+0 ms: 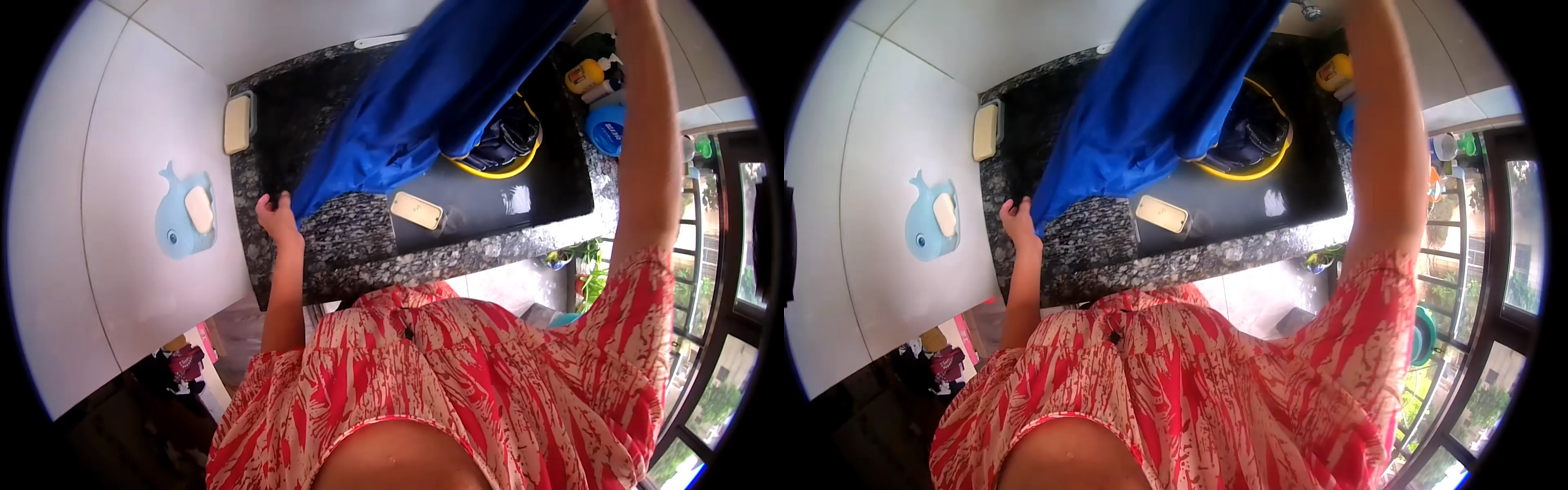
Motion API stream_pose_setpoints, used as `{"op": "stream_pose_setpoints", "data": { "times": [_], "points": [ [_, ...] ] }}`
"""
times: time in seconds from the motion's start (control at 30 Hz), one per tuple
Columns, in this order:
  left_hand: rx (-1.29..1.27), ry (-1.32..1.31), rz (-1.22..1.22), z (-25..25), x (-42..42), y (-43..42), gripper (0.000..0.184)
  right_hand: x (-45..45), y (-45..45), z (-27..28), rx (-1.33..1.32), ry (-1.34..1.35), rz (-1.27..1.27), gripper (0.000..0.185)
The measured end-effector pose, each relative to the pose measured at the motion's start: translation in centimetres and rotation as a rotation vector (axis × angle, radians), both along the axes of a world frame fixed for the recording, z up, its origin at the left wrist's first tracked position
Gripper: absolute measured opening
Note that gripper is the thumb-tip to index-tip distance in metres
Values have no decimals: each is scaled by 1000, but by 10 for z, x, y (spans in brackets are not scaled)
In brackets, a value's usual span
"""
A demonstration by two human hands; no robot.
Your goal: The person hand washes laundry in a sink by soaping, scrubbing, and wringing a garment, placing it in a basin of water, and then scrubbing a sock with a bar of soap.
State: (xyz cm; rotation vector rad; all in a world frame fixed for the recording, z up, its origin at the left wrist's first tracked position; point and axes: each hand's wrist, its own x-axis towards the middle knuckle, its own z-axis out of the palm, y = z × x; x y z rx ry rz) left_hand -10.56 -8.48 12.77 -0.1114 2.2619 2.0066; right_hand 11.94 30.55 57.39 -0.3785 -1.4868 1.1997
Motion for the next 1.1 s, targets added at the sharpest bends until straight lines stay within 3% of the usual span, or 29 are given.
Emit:
{"op": "stream_pose_setpoints", "data": {
  "times": [0.1,0.13,0.17,0.2,0.3,0.4,0.53,0.63,0.7,0.77,0.87,0.97,1.0,1.03,1.07,1.1],
  "points": [
    [-535,491,-188,45,33,28,53,8,10,-87,42,-231,-163,21],
    [-454,621,-284,56,41,40,55,9,19,-124,304,-476,-324,29],
    [-408,732,-345,67,48,62,56,5,24,-161,184,-564,-225,25],
    [-394,773,-454,84,56,86,59,4,27,-195,323,-649,-244,24],
    [-465,826,-744,110,82,171,74,12,51,-305,309,-963,-279,25],
    [-527,849,-1011,127,106,261,91,28,67,-335,385,-1190,-392,28],
    [-669,951,-1290,100,134,327,91,24,55,-358,434,-1304,-530,35],
    [-718,938,-1327,90,150,342,88,24,48,-357,513,-1364,-616,43],
    [-1032,1052,-1407,87,164,348,84,24,42,-354,598,-1385,-611,45],
    [-1028,1124,-1332,57,178,352,78,20,36,-365,607,-1419,-585,49],
    [-899,941,-1419,26,196,360,70,29,37,-392,657,-1372,-585,49],
    [-635,742,-1476,16,193,363,61,27,43,-398,386,-1504,-479,49],
    [-586,754,-1455,13,192,363,57,31,49,-410,442,-1345,-528,45],
    [-535,775,-1448,13,201,356,53,47,55,-432,291,-1206,-544,41],
    [-308,733,-1307,39,187,346,38,51,72,-467,151,-1067,-534,37],
    [-240,661,-1323,59,178,336,34,57,80,-485,6,-930,-521,34]
  ]
}}
